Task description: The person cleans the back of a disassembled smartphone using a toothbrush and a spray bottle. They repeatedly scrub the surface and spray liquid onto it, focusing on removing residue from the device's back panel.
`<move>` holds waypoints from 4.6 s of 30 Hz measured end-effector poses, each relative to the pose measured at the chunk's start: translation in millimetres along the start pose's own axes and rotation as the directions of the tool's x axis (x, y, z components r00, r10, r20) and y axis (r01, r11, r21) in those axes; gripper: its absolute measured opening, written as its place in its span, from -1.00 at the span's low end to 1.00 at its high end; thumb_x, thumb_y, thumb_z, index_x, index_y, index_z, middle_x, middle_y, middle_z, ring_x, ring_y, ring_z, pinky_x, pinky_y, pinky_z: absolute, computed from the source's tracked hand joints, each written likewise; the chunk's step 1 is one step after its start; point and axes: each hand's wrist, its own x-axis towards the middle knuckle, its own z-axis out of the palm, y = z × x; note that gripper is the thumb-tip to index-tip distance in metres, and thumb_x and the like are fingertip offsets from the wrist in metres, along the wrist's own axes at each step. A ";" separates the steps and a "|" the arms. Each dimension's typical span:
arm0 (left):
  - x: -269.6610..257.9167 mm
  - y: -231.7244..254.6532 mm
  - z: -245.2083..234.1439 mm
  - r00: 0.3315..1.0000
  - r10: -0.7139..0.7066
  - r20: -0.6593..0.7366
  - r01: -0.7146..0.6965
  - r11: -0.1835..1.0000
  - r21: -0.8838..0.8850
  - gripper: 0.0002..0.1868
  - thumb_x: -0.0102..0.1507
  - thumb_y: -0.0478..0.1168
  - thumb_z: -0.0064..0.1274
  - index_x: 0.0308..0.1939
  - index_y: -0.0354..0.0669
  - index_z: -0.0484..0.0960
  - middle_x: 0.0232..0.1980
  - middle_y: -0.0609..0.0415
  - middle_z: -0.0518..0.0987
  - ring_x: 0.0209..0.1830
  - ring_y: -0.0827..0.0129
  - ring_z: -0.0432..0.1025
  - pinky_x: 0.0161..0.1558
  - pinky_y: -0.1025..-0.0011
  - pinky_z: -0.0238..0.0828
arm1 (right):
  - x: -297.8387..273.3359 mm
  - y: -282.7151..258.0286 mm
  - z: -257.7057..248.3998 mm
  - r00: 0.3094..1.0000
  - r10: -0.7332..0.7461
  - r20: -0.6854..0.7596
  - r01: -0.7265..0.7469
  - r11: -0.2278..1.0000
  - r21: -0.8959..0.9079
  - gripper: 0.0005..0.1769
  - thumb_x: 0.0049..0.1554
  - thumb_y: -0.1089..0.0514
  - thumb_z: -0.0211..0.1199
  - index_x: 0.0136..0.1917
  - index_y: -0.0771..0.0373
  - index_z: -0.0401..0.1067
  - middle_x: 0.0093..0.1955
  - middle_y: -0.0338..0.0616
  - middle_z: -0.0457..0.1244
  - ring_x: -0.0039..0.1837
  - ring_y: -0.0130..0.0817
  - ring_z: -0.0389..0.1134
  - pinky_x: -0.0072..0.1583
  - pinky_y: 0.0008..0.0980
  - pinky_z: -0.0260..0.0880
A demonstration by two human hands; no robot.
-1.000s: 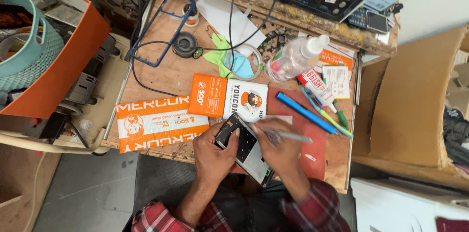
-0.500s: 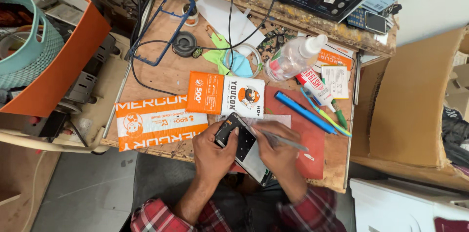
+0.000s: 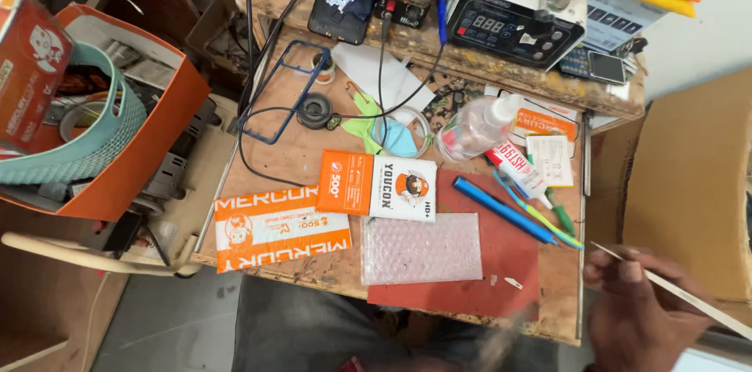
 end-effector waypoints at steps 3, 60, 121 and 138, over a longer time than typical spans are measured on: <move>-6.0 -11.0 21.9 0.994 -0.109 0.000 0.109 0.994 -0.005 -0.57 0.04 -0.13 0.55 -0.30 0.02 0.51 -0.39 0.14 0.58 -0.39 0.55 0.44 -0.25 0.53 0.45 | 10.3 -12.5 1.8 0.998 0.047 0.032 -0.044 0.995 -0.090 -0.90 0.31 0.38 0.29 0.08 0.49 0.45 0.02 0.18 0.38 0.01 -0.12 0.44 0.06 -0.27 0.47; 50.7 -55.9 37.6 0.817 -0.288 0.500 0.545 0.669 -0.505 -0.56 0.21 -0.63 -0.05 0.16 -0.35 0.48 0.03 0.02 0.61 0.07 0.47 0.48 0.14 0.46 0.39 | -16.1 79.8 143.9 0.759 0.223 0.612 -0.014 0.945 -0.327 -0.93 0.07 0.35 0.40 -0.17 0.40 0.53 -0.15 -0.08 0.44 -0.07 -0.39 0.49 0.01 -0.41 0.51; 49.3 -47.5 39.4 0.818 -0.346 0.460 0.559 0.670 -0.489 -0.55 0.22 -0.62 -0.11 0.19 -0.35 0.48 0.03 -0.03 0.65 0.07 0.44 0.51 0.17 0.47 0.40 | -13.5 72.9 101.6 0.990 0.135 0.028 -0.073 0.687 -0.723 -0.88 0.12 0.31 0.46 -0.12 0.44 0.57 -0.27 -0.05 0.40 -0.26 -0.50 0.34 -0.18 -0.50 0.31; 49.6 -57.3 41.3 0.816 -0.326 0.478 0.560 0.651 -0.513 -0.49 0.21 -0.63 -0.08 0.24 -0.33 0.44 0.13 -0.04 0.60 0.18 0.40 0.48 0.21 0.44 0.38 | -39.7 83.9 153.2 0.916 0.287 0.279 -0.153 0.895 -0.418 -0.90 0.09 0.33 0.44 -0.09 0.41 0.61 -0.14 -0.13 0.47 -0.11 -0.51 0.46 -0.04 -0.52 0.49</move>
